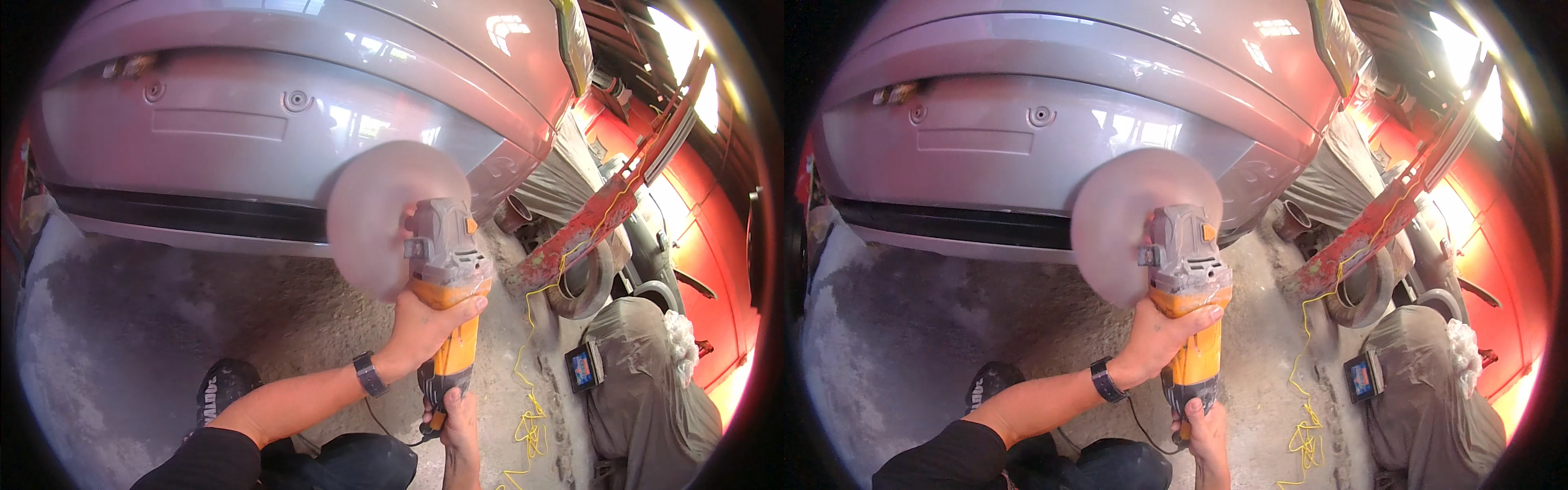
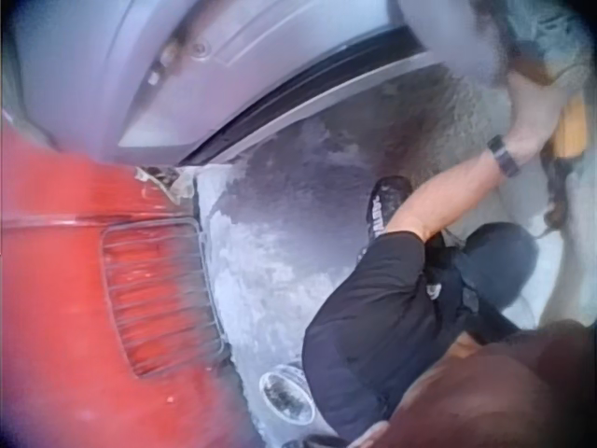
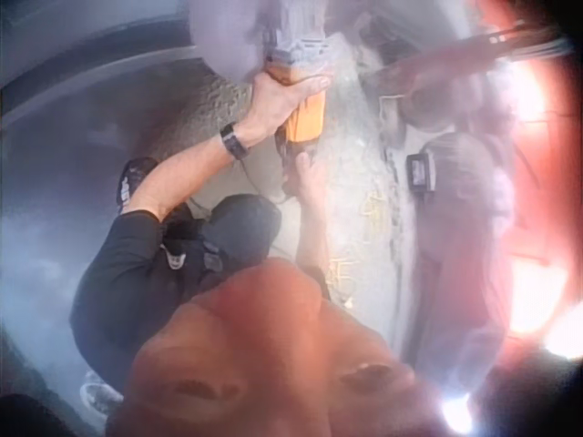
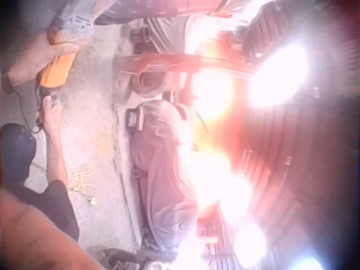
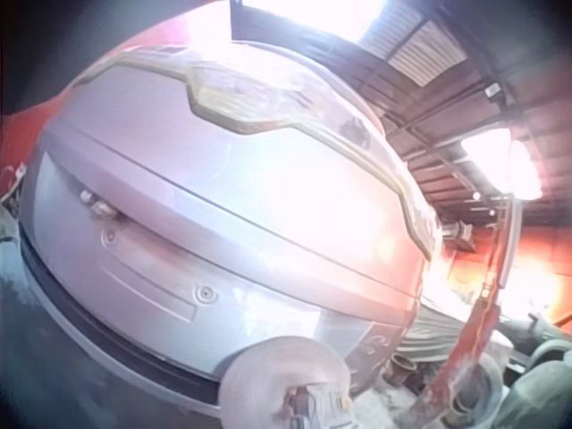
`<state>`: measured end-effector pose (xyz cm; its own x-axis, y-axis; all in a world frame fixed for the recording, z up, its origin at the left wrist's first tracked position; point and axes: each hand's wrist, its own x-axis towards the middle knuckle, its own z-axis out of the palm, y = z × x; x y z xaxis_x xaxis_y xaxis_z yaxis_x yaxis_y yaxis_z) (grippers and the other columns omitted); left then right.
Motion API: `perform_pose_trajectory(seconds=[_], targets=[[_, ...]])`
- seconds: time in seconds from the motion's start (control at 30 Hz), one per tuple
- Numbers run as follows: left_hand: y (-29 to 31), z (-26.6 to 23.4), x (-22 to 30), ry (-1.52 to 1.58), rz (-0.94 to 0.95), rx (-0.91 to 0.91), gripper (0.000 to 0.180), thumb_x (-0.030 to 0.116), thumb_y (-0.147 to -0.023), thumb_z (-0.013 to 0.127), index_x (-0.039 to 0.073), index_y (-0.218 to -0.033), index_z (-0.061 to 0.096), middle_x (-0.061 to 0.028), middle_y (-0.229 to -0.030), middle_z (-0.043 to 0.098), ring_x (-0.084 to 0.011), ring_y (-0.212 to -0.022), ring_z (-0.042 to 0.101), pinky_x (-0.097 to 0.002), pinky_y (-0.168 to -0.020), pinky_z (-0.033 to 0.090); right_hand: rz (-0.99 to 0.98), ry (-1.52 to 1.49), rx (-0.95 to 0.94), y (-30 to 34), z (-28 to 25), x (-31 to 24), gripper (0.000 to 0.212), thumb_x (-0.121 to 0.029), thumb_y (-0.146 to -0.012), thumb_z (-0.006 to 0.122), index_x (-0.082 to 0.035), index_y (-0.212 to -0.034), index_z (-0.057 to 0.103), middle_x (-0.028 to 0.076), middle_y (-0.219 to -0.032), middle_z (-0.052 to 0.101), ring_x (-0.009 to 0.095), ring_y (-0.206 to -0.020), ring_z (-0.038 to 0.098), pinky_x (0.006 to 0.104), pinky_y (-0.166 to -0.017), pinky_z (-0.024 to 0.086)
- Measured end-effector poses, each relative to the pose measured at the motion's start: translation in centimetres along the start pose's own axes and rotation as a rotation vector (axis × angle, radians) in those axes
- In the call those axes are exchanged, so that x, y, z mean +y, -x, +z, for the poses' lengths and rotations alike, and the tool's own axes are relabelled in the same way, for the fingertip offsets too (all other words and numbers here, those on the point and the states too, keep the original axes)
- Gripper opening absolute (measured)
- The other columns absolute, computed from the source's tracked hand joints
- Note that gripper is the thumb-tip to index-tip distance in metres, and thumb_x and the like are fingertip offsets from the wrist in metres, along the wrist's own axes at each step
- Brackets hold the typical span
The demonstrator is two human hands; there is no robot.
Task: The person uses a rotary polisher with a buffing pad to polish the rear bumper of a silver car. They periodically pause to apply a polishing compound from a small container and wipe the surface with their fingers to check the finish.
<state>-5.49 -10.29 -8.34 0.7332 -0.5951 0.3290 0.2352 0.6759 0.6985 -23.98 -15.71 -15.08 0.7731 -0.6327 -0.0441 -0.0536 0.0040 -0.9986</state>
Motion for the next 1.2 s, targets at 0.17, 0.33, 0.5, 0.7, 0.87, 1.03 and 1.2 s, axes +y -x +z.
perform_pose_trajectory(seconds=[0.17, 0.33, 0.5, 0.7, 0.87, 1.03, 1.2], targets=[[-2.3, 1.3, -0.1, 0.051, 0.079, -0.088, 0.035, 0.021, -0.088, 0.084, -0.001, -0.114, 0.074, -0.005, -0.11, 0.075, -0.0096, -0.097, 0.069, -0.0292, -0.086, 0.056, -0.074, 0.032, 0.066, -0.8, -0.6, -1.8, 0.079, -0.075, -0.085, 0.071, 0.002, -0.103, 0.063, 0.008, -0.076, 0.063, 0.015, -0.059, 0.062, 0.0279, -0.053, 0.05], [-3.5, 2.6, 1.0, 0.124, 0.068, -0.126, 0.035, 0.022, -0.088, 0.085, 0.0, -0.113, 0.074, -0.003, -0.105, 0.075, -0.0077, -0.091, 0.068, -0.0282, -0.081, 0.057, -0.127, 0.089, 0.09, -0.6, -0.5, -4.1, 0.075, -0.072, -0.092, 0.063, 0.002, -0.104, 0.062, 0.01, -0.072, 0.063, 0.016, -0.053, 0.061, 0.0274, -0.049, 0.049], [-1.1, 1.5, 1.1, 0.163, 0.005, -0.013, 0.034, 0.021, -0.089, 0.084, 0.0, -0.113, 0.074, -0.003, -0.104, 0.075, -0.0072, -0.088, 0.068, -0.0275, -0.078, 0.057, -0.04, 0.149, 0.054, 0.8, -0.4, -4.0, 0.074, -0.07, -0.093, 0.063, 0.003, -0.105, 0.063, 0.01, -0.071, 0.063, 0.017, -0.053, 0.061, 0.0276, -0.048, 0.049], [-2.8, 3.2, 2.4, 0.243, -0.008, -0.076, 0.033, 0.022, -0.088, 0.084, 0.001, -0.112, 0.075, -0.0027, -0.102, 0.075, -0.0074, -0.085, 0.068, -0.027, -0.074, 0.056, -0.035, 0.137, 0.133, 1.0, -0.6, -6.9, 0.076, -0.073, -0.086, 0.072, 0.001, -0.101, 0.063, 0.008, -0.075, 0.064, 0.015, -0.057, 0.062, 0.0277, -0.052, 0.051], [-3.7, 4.5, 3.7, 0.302, -0.077, -0.136, 0.036, 0.025, -0.09, 0.084, 0.001, -0.114, 0.073, -0.0035, -0.101, 0.074, -0.0099, -0.082, 0.07, -0.0285, -0.072, 0.058, -0.058, 0.179, 0.161, 1.7, -0.1, -9.8, 0.074, -0.071, -0.089, 0.069, 0.002, -0.104, 0.062, 0.009, -0.076, 0.064, 0.016, -0.058, 0.063, 0.0279, -0.052, 0.051], [-3.5, 4.1, 3.8, 0.297, -0.177, -0.143, 0.038, 0.027, -0.09, 0.084, 0.001, -0.115, 0.072, -0.0042, -0.101, 0.074, -0.0109, -0.082, 0.071, -0.0291, -0.072, 0.059, -0.039, 0.198, 0.181, 2.6, 0.6, -9.7, 0.074, -0.071, -0.09, 0.068, 0.002, -0.104, 0.063, 0.009, -0.075, 0.064, 0.016, -0.057, 0.063, 0.0276, -0.051, 0.05], [-2.5, 3.6, 3.8, 0.369, -0.134, -0.1, 0.034, 0.025, -0.09, 0.083, 0.0, -0.112, 0.074, -0.0029, -0.103, 0.074, -0.0092, -0.09, 0.07, -0.0276, -0.078, 0.058, -0.08, 0.321, 0.149, 2.9, 0.7, -9.6, 0.07, -0.067, -0.098, 0.059, 0.003, -0.106, 0.062, 0.009, -0.072, 0.063, 0.015, -0.055, 0.06, 0.0276, -0.05, 0.048]])
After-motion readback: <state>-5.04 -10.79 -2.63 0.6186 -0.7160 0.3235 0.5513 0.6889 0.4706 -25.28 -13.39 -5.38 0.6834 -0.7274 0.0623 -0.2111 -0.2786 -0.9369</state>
